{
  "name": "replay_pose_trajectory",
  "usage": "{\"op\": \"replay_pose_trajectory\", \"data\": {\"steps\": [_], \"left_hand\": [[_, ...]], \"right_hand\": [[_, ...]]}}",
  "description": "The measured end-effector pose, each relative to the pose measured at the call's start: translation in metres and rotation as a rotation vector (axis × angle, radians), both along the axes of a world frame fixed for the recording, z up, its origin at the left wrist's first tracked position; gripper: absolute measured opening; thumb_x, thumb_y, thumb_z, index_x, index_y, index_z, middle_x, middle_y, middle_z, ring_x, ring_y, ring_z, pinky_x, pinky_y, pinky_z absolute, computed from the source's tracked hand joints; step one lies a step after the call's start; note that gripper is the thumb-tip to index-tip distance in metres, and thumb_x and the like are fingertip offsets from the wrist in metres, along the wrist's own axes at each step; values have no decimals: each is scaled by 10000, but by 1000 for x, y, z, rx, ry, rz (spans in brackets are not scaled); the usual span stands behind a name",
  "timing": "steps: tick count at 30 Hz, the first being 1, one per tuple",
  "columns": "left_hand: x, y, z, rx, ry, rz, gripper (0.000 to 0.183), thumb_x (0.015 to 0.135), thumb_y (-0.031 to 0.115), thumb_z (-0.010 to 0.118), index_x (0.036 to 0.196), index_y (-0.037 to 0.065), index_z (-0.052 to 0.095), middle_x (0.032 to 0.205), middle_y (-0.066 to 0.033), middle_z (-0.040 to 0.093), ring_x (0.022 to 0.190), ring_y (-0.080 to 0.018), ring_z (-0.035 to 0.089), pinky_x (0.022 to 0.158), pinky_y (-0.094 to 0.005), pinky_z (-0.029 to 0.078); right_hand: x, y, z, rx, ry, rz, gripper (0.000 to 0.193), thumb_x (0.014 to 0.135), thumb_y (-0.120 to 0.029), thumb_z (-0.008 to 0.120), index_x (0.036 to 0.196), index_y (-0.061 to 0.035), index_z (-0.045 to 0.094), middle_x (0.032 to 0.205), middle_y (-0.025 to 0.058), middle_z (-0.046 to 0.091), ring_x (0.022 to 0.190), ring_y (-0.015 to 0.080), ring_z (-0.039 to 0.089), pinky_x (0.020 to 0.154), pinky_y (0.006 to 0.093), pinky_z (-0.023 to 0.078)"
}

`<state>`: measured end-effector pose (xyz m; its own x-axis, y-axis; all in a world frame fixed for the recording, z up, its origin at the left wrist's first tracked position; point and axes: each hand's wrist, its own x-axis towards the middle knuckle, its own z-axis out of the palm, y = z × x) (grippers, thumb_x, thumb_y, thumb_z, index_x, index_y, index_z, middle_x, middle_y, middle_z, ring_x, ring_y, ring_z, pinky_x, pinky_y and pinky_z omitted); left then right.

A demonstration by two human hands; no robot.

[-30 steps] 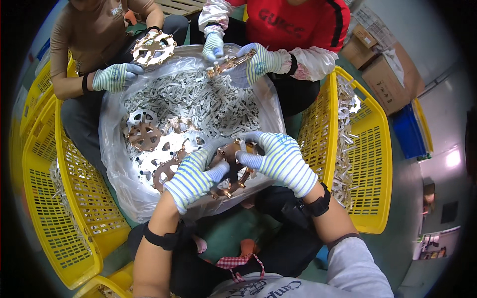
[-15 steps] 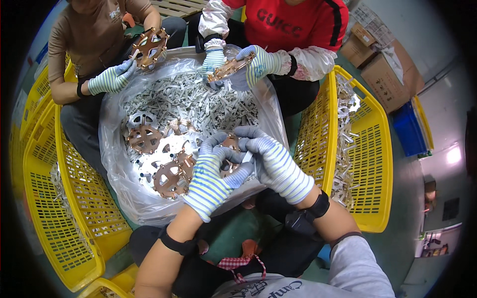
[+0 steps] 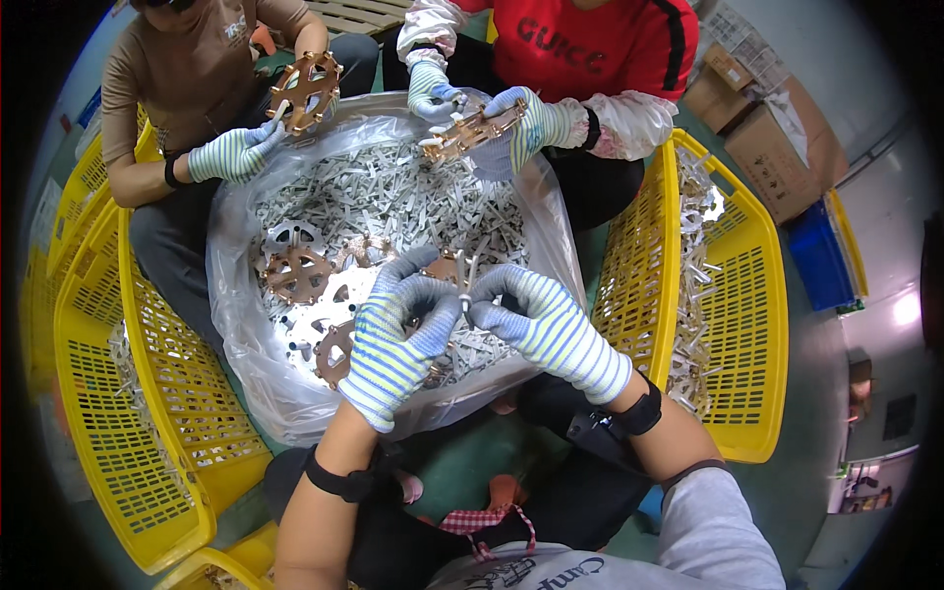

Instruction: The person sits on the floor and assembles small white plastic pieces onto circular copper-colored metal frames. They pick up frames and pieces from a central bin, attach the pieces to the frames, and place the completed frames into a yellow basket.

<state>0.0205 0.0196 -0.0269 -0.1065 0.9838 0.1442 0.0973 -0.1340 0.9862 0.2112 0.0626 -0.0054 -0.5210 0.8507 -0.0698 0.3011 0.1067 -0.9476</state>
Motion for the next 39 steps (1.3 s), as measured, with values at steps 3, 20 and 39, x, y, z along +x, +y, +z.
{"op": "replay_pose_trajectory", "data": {"steps": [3,20,39], "left_hand": [[3,-2,6,29,99,13,192,792,151,744,871,-17,696,1230,-186,561,772,-125,599,726,-277,508],[1,-4,-9,9,96,-132,273,875,161,632,1095,2,657,1304,-203,543,1160,-299,575,951,-372,480],[13,-10,6,-138,-272,-55,347,915,85,523,1247,3,578,987,-60,654,788,-74,587,754,-240,501]], "right_hand": [[-7,-9,11,102,-58,-80,192,905,-209,633,984,-36,599,777,95,625,687,169,611,640,327,476],[-2,-9,13,228,-102,16,281,881,-173,659,1117,-23,635,995,100,642,882,200,621,795,316,494],[-11,-20,23,-105,184,-69,201,942,-128,592,1050,25,665,927,49,672,860,97,605,795,261,487]]}}
